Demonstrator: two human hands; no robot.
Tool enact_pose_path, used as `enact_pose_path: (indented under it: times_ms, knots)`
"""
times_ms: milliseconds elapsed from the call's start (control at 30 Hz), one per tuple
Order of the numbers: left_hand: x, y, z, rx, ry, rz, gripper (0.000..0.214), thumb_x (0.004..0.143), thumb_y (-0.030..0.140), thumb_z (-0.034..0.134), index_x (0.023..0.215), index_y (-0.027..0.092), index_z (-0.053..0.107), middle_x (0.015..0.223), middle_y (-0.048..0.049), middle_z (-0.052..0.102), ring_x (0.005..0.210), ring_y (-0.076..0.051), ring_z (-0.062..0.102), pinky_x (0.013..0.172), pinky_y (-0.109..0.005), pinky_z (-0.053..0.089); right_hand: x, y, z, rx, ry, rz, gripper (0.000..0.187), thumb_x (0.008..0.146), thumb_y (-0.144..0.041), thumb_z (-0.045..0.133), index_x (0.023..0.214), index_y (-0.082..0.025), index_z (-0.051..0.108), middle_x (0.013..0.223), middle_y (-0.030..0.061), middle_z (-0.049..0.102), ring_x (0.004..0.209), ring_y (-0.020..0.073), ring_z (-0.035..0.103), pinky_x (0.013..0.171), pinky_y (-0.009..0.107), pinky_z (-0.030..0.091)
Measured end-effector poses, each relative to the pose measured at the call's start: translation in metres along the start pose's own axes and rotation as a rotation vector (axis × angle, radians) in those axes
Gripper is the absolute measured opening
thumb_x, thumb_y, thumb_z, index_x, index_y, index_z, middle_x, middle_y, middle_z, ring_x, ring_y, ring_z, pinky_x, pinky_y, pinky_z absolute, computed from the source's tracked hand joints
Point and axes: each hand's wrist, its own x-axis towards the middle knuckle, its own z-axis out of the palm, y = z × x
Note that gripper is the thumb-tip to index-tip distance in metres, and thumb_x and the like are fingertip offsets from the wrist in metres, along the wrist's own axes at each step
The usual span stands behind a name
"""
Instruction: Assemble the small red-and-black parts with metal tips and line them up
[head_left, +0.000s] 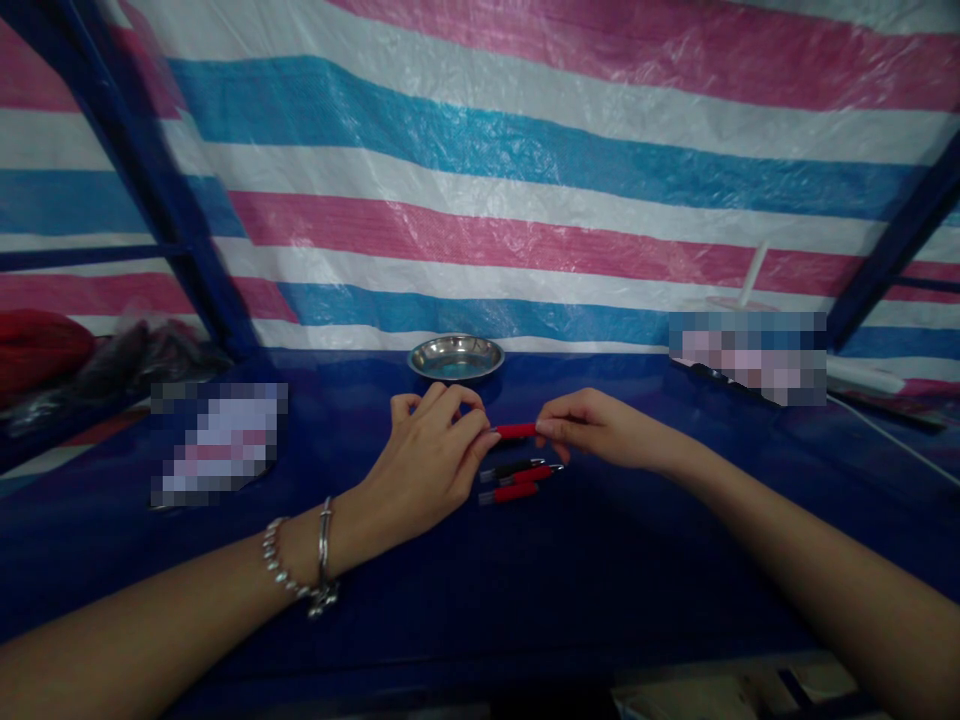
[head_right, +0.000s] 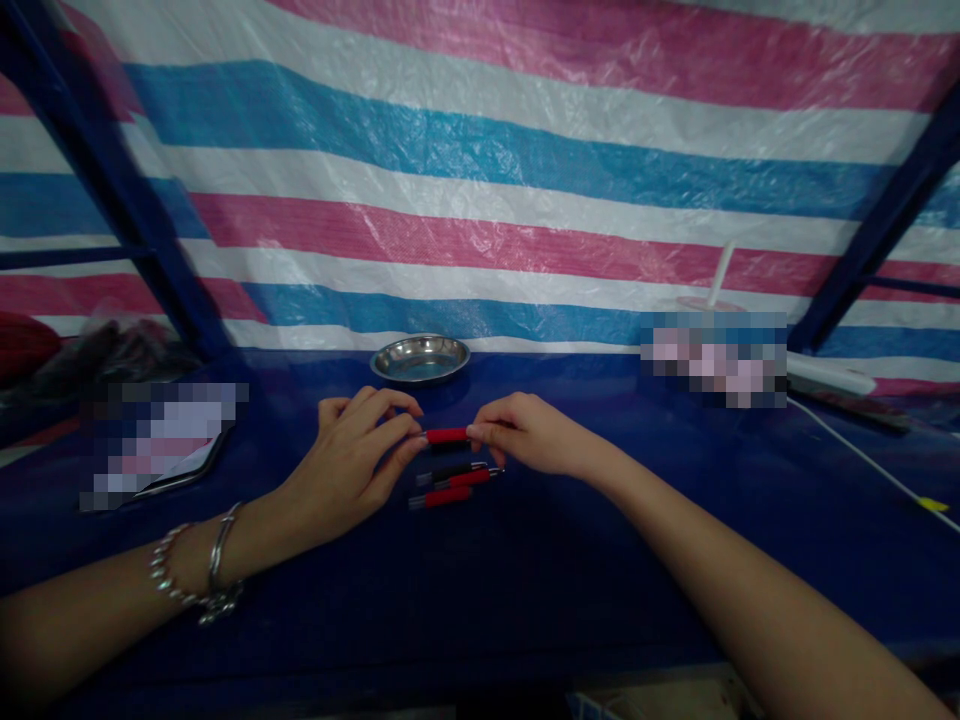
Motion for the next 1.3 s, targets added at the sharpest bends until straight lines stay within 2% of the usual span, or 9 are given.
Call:
enact_pose_path:
  times_ms: [233,400,533,633,767,867,1000,1133,1300]
  knots:
    - [0.0007,0.0018,-0.0026,-0.023,-0.029,-0.03,0.019,0.085,0.024,0.039,0.081,0.017,0.056,0.094,-0.0047,0.055,0.088,-0.022,0.045,0.07,-0.037,0.026,0.0006,0.0003,0.0012,-0.047,0.097,-0.035,0.021,0.081,-0.027,0.044,0.071,-0.013,0.057,0.057,-0.0007,0.053,0.054,0.0087,0.046,0.054,0.021,0.034]
    - [-0.001,0.0003,0.0007,-0.051,-0.04,-0.042,0.025,0.088,0.024,0.034,0.079,0.017,0.056,0.093,-0.0036,0.056,0.087,-0.02,0.045,0.071,-0.037,0.026,-0.0002,-0.0007,0.0047,-0.023,0.193,-0.02,0.012,0.077,-0.026,0.051,0.076,-0.014,0.055,0.058,-0.0018,0.055,0.052,0.0077,0.048,0.05,0.019,0.032]
    - [-0.0008,0.0,0.001,-0.063,-0.023,-0.056,0.025,0.088,0.024,0.033,0.079,0.016,0.055,0.092,-0.0032,0.056,0.087,-0.02,0.045,0.071,-0.037,0.026,0.0002,0.0002,0.0044,-0.013,0.221,-0.019,0.018,0.074,-0.031,0.056,0.081,-0.015,0.056,0.061,-0.0014,0.057,0.053,0.0078,0.047,0.05,0.02,0.032]
    - [0.0001,0.0006,-0.0005,-0.072,-0.018,-0.067,0.025,0.088,0.023,0.032,0.08,0.016,0.055,0.093,-0.0034,0.056,0.087,-0.02,0.045,0.07,-0.036,0.026,0.0001,0.0003,0.0033,0.004,0.22,-0.01,0.024,0.077,-0.037,0.05,0.081,-0.014,0.057,0.063,-0.0005,0.056,0.054,0.0078,0.046,0.051,0.02,0.033]
    - [0.0001,0.0011,-0.0009,-0.077,-0.015,-0.06,0.024,0.088,0.023,0.033,0.081,0.016,0.054,0.094,-0.0037,0.055,0.089,-0.02,0.045,0.071,-0.036,0.026,0.0001,-0.0018,0.003,-0.003,0.182,-0.038,0.04,0.086,-0.038,0.033,0.064,-0.013,0.055,0.064,0.0011,0.055,0.054,0.0065,0.045,0.053,0.02,0.034]
    - [-0.0006,0.001,0.0002,-0.075,-0.003,-0.055,0.023,0.088,0.023,0.034,0.081,0.017,0.055,0.094,-0.0034,0.055,0.088,-0.02,0.045,0.071,-0.036,0.026,0.0007,-0.0032,0.0037,0.052,0.174,-0.034,0.032,0.084,-0.034,0.038,0.065,-0.013,0.053,0.062,-0.0002,0.053,0.054,0.0062,0.045,0.052,0.019,0.034]
    - [-0.0007,0.0006,0.0011,-0.084,0.013,-0.062,0.022,0.087,0.023,0.035,0.08,0.016,0.054,0.093,-0.0034,0.055,0.086,-0.019,0.046,0.07,-0.035,0.026,0.0016,-0.0029,0.0051,0.217,0.191,0.019,0.015,0.077,-0.03,0.051,0.078,-0.015,0.051,0.061,-0.002,0.054,0.053,0.0066,0.047,0.049,0.019,0.034]
    - [-0.0009,0.0003,0.0005,-0.08,0.012,-0.062,0.021,0.087,0.023,0.034,0.081,0.016,0.054,0.092,-0.0034,0.055,0.085,-0.019,0.047,0.071,-0.036,0.026,0.0023,-0.0001,0.006,0.31,0.168,0.053,0.023,0.074,-0.033,0.055,0.088,-0.016,0.049,0.06,-0.0029,0.055,0.049,0.0068,0.047,0.047,0.019,0.036]
    - [-0.0014,0.0007,0.0001,-0.075,0.014,-0.052,0.021,0.087,0.023,0.035,0.081,0.016,0.054,0.092,-0.0037,0.055,0.087,-0.02,0.046,0.071,-0.036,0.027,0.0022,0.0007,0.005,0.258,0.123,0.001,0.035,0.084,-0.041,0.037,0.07,-0.013,0.053,0.064,0.0019,0.06,0.044,0.005,0.044,0.047,0.021,0.036]
